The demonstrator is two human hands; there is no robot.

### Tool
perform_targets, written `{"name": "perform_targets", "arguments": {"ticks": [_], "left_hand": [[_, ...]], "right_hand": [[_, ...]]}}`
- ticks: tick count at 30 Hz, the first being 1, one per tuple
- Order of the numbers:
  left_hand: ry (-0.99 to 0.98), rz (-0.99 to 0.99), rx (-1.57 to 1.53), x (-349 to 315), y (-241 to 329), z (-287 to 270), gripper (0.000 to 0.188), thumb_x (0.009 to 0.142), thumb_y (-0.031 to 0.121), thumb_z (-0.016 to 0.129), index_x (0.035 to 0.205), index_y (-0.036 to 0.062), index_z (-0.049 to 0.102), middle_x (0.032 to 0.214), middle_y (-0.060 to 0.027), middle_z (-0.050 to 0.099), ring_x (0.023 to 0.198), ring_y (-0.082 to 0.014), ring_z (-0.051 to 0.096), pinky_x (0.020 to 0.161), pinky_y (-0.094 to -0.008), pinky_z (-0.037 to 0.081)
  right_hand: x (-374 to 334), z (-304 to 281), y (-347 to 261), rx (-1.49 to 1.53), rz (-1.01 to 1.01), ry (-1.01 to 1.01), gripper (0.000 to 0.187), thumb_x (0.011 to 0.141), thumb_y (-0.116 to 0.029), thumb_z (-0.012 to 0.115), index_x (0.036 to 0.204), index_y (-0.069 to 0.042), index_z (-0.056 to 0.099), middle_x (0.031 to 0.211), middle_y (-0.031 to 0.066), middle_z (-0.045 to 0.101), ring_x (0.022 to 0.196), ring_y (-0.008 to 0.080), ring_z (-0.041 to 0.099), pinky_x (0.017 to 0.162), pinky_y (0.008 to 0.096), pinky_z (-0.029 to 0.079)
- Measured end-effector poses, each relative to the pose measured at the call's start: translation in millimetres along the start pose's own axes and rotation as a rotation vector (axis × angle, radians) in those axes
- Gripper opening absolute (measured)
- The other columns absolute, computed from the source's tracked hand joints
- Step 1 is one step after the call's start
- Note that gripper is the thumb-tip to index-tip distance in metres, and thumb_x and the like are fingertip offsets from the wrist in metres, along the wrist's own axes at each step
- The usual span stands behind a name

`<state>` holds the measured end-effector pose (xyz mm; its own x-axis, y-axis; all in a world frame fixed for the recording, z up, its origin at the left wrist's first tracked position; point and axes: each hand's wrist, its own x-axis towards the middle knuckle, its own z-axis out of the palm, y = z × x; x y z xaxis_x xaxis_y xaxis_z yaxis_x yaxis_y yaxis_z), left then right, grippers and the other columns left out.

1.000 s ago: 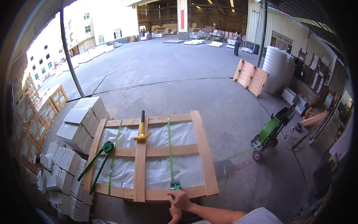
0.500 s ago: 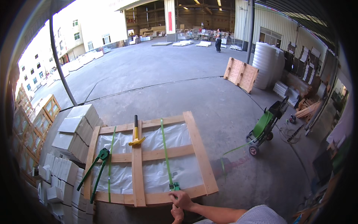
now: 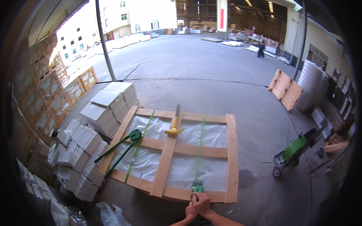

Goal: The person secures a wooden crate on a pallet using green plastic strapping. They thread the strap through a hand tensioner, pull it tight, and fasten it to the crate frame. The process is repeated for multiple straps across the crate.

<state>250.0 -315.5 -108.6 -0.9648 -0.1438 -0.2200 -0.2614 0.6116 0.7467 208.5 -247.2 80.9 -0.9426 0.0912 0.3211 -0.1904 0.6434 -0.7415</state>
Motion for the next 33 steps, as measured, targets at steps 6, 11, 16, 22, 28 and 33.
{"name": "perform_targets", "arguments": {"ticks": [6,11,16,22,28,33], "left_hand": [[-0.01,-0.144,-0.004,2,19,-13,0.041,0.087,0.049,0.054,0.094,0.0092,0.053,0.075,-0.0248,0.064,0.073,-0.0441,0.064,0.065,-0.054,0.05],[-0.251,-0.249,-0.279,-2,5,-23,0.052,0.085,0.059,0.054,0.105,0.0121,0.066,0.088,-0.0158,0.069,0.091,-0.0357,0.065,0.075,-0.0415,0.05],[-0.252,-0.238,-0.408,-11,-2,-19,0.048,0.085,0.056,0.057,0.1,0.0123,0.07,0.088,-0.0157,0.069,0.087,-0.0314,0.067,0.073,-0.0395,0.051],[-0.262,-0.312,-0.29,-6,12,-19,0.051,0.086,0.056,0.056,0.097,0.0077,0.069,0.08,-0.0181,0.067,0.083,-0.0323,0.068,0.07,-0.0406,0.051],[-0.243,-0.252,-0.239,1,11,-18,0.053,0.086,0.059,0.054,0.098,0.0089,0.068,0.084,-0.0206,0.067,0.085,-0.0391,0.065,0.073,-0.0451,0.05],[-0.185,-0.219,-0.158,-2,5,-15,0.047,0.086,0.056,0.054,0.095,0.0131,0.07,0.085,-0.0226,0.066,0.086,-0.0413,0.064,0.075,-0.0484,0.05]], "right_hand": [[160,38,59,0.153,0.397,-0.054,0.02,0.082,-0.015,0.055,0.09,-0.002,0.067,0.075,0.0187,0.067,0.067,0.03,0.067,0.061,0.0381,0.051],[79,14,23,0.271,0.291,0.105,0.015,0.085,-0.013,0.055,0.087,-0.002,0.066,0.067,0.0128,0.065,0.061,0.02,0.064,0.057,0.0333,0.049],[-17,2,-14,-0.009,-0.061,0.031,0.006,0.081,-0.008,0.061,0.084,-0.006,0.066,0.066,0.0105,0.06,0.062,0.0272,0.059,0.059,0.0388,0.048],[100,17,23,0.145,0.402,0.051,0.013,0.081,-0.011,0.06,0.087,-0.002,0.067,0.066,0.014,0.064,0.061,0.0278,0.063,0.061,0.0385,0.049],[175,39,47,0.024,0.32,0.21,0.017,0.08,-0.015,0.06,0.081,0.0,0.068,0.071,0.0167,0.067,0.068,0.0296,0.067,0.066,0.0379,0.051],[103,14,5,0.097,0.27,0.15,0.017,0.082,-0.017,0.06,0.087,-0.002,0.067,0.073,0.0155,0.067,0.064,0.0304,0.066,0.06,0.0381,0.05]]}}
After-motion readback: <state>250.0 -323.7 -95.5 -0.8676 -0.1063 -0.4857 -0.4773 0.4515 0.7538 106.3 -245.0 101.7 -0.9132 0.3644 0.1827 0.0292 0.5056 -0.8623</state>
